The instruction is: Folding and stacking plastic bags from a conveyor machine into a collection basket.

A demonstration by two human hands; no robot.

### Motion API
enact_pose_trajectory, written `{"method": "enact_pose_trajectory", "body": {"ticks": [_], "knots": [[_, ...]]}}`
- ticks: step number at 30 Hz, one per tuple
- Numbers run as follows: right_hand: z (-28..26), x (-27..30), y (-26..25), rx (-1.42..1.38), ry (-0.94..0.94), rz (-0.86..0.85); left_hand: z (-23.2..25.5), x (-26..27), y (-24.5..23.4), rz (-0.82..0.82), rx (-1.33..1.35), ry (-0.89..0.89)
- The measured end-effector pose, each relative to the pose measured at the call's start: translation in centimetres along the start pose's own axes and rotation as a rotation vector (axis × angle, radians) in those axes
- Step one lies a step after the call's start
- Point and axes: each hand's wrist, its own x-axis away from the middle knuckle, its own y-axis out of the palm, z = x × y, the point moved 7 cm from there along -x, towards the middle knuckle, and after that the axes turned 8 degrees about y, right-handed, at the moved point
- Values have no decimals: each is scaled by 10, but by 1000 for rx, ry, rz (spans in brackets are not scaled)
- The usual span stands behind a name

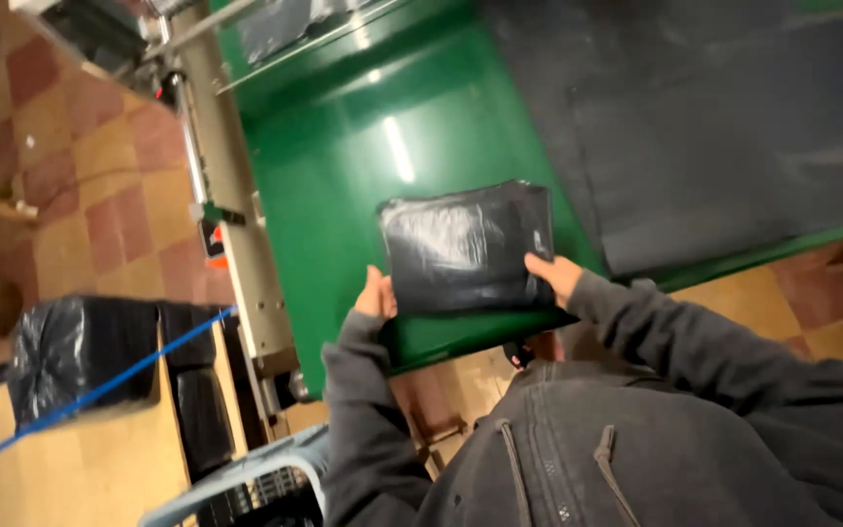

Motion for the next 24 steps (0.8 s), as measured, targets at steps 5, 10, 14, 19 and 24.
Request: {"method": "enact_pose_trajectory", "body": {"ticks": [5, 10, 14, 19, 24], "knots": [[100, -112, 18, -884, 160, -467, 72, 83, 76, 622, -1056, 315], [-43, 75, -214, -485, -294, -95, 84, 133, 90, 1053, -1392, 306], [-81, 82, -422, 175, -719, 666, 184, 112, 292, 962, -1402, 754], [-72, -99, -552, 909, -453, 820, 142, -54, 407, 695, -1457, 858], [-48, -137, -562, 1083, -196, 621, 111, -87, 418, 672, -1367, 768]]}}
